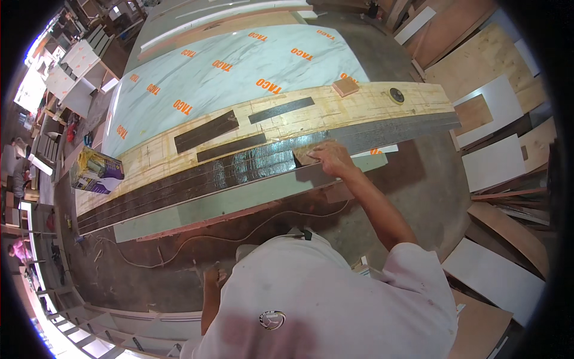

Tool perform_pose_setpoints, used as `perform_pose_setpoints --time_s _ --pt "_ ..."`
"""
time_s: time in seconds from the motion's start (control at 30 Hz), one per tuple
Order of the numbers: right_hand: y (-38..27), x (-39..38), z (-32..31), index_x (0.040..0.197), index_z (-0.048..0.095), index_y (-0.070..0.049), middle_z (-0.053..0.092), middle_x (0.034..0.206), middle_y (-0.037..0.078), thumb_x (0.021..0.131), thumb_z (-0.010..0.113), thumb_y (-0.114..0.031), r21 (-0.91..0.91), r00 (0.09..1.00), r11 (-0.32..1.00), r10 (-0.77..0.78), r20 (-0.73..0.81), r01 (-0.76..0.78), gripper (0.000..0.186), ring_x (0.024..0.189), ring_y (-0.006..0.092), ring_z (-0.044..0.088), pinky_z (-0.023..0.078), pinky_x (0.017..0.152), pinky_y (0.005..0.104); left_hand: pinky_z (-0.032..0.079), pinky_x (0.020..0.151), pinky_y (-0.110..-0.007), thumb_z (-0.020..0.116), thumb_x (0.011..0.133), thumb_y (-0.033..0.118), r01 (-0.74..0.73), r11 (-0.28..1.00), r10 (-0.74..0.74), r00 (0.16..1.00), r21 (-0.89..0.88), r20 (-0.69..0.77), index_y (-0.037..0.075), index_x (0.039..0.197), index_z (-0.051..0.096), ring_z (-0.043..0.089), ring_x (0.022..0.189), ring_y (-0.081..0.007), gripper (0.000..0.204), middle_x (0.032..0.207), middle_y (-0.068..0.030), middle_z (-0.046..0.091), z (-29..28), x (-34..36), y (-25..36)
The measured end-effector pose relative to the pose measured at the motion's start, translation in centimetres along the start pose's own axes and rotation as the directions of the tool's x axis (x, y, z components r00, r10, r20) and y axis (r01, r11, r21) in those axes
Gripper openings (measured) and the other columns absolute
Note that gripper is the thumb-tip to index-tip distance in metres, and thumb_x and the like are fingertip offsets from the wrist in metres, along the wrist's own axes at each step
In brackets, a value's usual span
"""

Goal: The person spreads adhesive onto a strip with a scraper, presses the strip onto the edge of a wooden cabinet frame by hand, and sharpens a pencil with a utility knife.

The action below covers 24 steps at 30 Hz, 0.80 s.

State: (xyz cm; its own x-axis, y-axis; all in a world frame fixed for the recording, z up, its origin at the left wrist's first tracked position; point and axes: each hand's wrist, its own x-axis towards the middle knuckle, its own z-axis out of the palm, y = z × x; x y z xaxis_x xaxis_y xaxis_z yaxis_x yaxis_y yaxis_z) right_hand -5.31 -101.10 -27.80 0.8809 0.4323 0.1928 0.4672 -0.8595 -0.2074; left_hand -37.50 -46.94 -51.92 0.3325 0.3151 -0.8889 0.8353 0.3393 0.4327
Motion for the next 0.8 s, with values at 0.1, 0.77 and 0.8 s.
perform_pose_setpoints --time_s 0.1,0.77,0.8 --pt "-1.9 -2.2 -1.2 0.111 0.076 -0.02 0.072 0.112 0.008 0.081 0.058 -0.008 0.014 0.991 1.0 0.005 0.136 -0.007 0.036 0.11 0.0288 0.065 0.048 0.097 0.0418 0.052 0.044 -0.031 0.065 0.093 0.022 -0.041 0.998 0.039 0.999 0.052 0.03 0.0 0.11 0.061 0.06 0.053 -0.0212 0.028 0.072 -0.0102 0.06 -1.3 1.8 0.4" --pt "10.1 -3.6 -1.3 0.115 0.072 -0.018 0.072 0.111 0.009 0.082 0.056 -0.006 -0.135 0.973 0.988 -0.106 -0.207 0.079 0.039 0.105 0.0282 0.066 0.046 0.097 0.0427 0.052 0.044 -0.032 0.06 0.096 0.022 0.063 0.995 -0.062 0.998 -0.074 0.011 0.0 0.104 0.064 0.06 0.053 -0.0225 0.023 0.075 -0.0142 0.064 2.2 -5.3 -12.2" --pt "10.6 -3.6 -1.4 0.115 0.072 -0.018 0.072 0.111 0.009 0.082 0.056 -0.006 -0.125 0.972 0.988 -0.113 -0.206 0.089 0.039 0.105 0.0282 0.066 0.046 0.097 0.0427 0.052 0.044 -0.032 0.06 0.096 0.022 0.063 0.995 -0.063 0.998 -0.082 0.0 0.0 0.104 0.064 0.06 0.053 -0.0225 0.023 0.075 -0.0142 0.064 4.4 -6.8 -11.8"
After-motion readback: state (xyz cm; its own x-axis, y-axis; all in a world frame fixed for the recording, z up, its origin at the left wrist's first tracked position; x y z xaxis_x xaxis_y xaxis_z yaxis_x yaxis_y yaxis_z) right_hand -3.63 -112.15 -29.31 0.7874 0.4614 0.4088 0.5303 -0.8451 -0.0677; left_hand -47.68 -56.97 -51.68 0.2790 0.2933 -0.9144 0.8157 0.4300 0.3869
